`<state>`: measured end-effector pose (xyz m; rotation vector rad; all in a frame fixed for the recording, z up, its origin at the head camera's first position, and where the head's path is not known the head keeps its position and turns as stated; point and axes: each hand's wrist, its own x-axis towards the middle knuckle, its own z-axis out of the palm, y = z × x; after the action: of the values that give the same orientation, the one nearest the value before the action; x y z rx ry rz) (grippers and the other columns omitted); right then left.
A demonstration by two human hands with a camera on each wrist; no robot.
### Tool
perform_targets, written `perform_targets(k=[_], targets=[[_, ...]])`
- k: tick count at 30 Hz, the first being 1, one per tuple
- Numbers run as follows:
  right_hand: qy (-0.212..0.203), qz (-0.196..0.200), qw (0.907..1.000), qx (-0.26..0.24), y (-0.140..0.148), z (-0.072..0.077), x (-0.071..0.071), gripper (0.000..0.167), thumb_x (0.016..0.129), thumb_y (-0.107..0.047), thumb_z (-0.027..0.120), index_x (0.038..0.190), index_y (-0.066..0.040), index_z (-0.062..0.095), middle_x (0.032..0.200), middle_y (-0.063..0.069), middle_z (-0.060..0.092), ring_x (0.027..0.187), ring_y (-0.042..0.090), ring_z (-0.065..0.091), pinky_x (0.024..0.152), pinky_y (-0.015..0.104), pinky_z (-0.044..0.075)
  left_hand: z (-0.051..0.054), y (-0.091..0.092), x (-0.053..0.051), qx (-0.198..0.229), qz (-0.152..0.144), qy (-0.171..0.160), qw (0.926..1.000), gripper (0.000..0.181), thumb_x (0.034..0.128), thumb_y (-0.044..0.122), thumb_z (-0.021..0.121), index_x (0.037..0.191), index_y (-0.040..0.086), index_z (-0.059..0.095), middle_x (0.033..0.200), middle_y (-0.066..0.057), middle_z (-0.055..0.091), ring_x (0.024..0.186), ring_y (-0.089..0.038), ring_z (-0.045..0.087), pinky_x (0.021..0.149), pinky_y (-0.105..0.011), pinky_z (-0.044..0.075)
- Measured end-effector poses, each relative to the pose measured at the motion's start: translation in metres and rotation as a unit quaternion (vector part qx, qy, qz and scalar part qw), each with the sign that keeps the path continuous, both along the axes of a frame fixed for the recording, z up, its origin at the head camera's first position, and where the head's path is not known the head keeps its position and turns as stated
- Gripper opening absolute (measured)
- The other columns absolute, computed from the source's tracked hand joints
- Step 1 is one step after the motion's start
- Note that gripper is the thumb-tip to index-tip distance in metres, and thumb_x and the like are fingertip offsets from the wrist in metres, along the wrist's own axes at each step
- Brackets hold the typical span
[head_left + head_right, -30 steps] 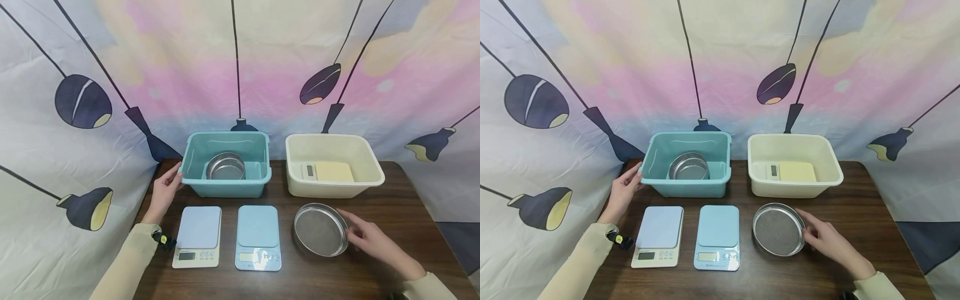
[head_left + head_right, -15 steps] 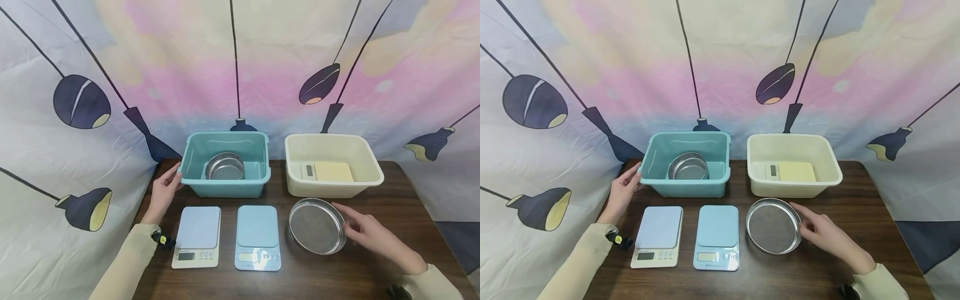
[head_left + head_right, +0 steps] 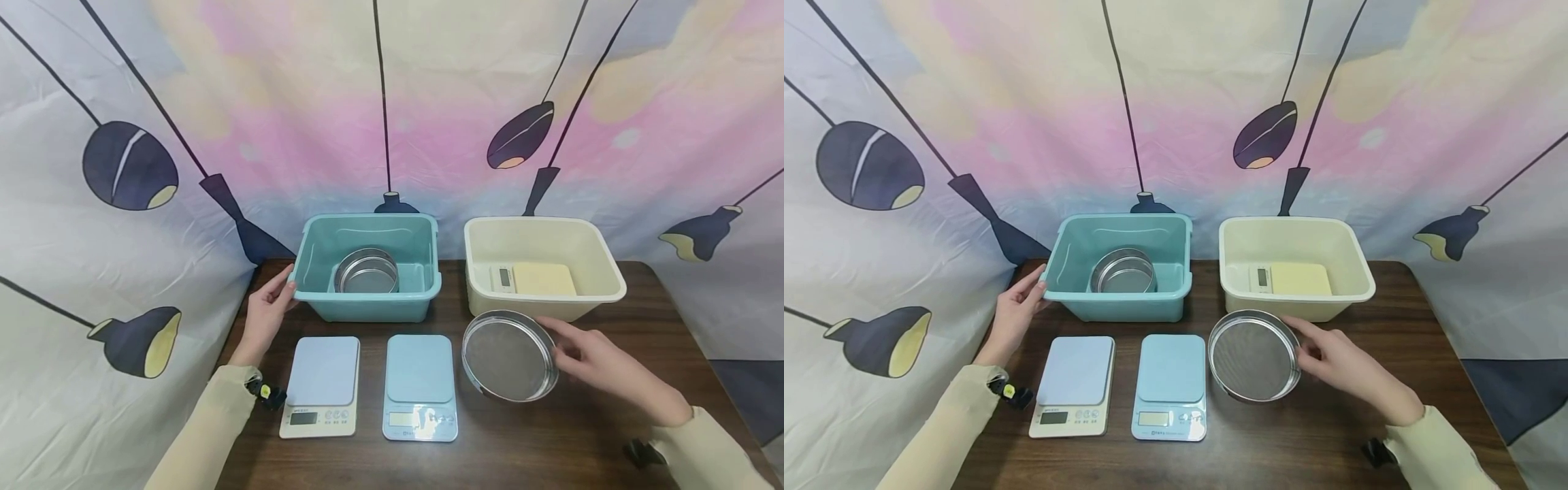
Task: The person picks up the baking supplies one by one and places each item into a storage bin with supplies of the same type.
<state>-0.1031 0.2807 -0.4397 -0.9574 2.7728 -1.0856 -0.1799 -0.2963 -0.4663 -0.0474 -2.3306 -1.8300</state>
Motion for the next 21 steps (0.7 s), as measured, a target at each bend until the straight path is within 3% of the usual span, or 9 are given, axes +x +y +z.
perform_targets(k=[12,21], targets=[[0.028,0.026,0.9993,-0.007,-0.012,0.029,-0.023,0.059,0.09,0.011,0.063,0.147,-0.002,0.053,0.067,-0.018,0.059,0.054,-0.005,0.051,0.048,0.021,0.047,0.0,-0.001,0.001,-0.005,0.002,-0.005,1.0,0.049,0.1085,0.026,0.059,0.155,0.014,0.051,0.147,-0.024,0.056,0.11,0.001,0.065,0.089,-0.015,0.056],[-0.039,-0.002,0.9986,0.037,-0.023,0.057,-0.04,0.056,0.096,0.003,0.061,0.15,-0.006,0.05,0.07,-0.012,0.063,0.054,0.003,0.056,0.049,0.025,0.048,0.001,0.0,0.0,-0.003,0.001,-0.004,1.0,0.05,0.1086,0.026,0.059,0.155,0.011,0.05,0.148,-0.024,0.056,0.108,0.005,0.065,0.089,-0.016,0.056]])
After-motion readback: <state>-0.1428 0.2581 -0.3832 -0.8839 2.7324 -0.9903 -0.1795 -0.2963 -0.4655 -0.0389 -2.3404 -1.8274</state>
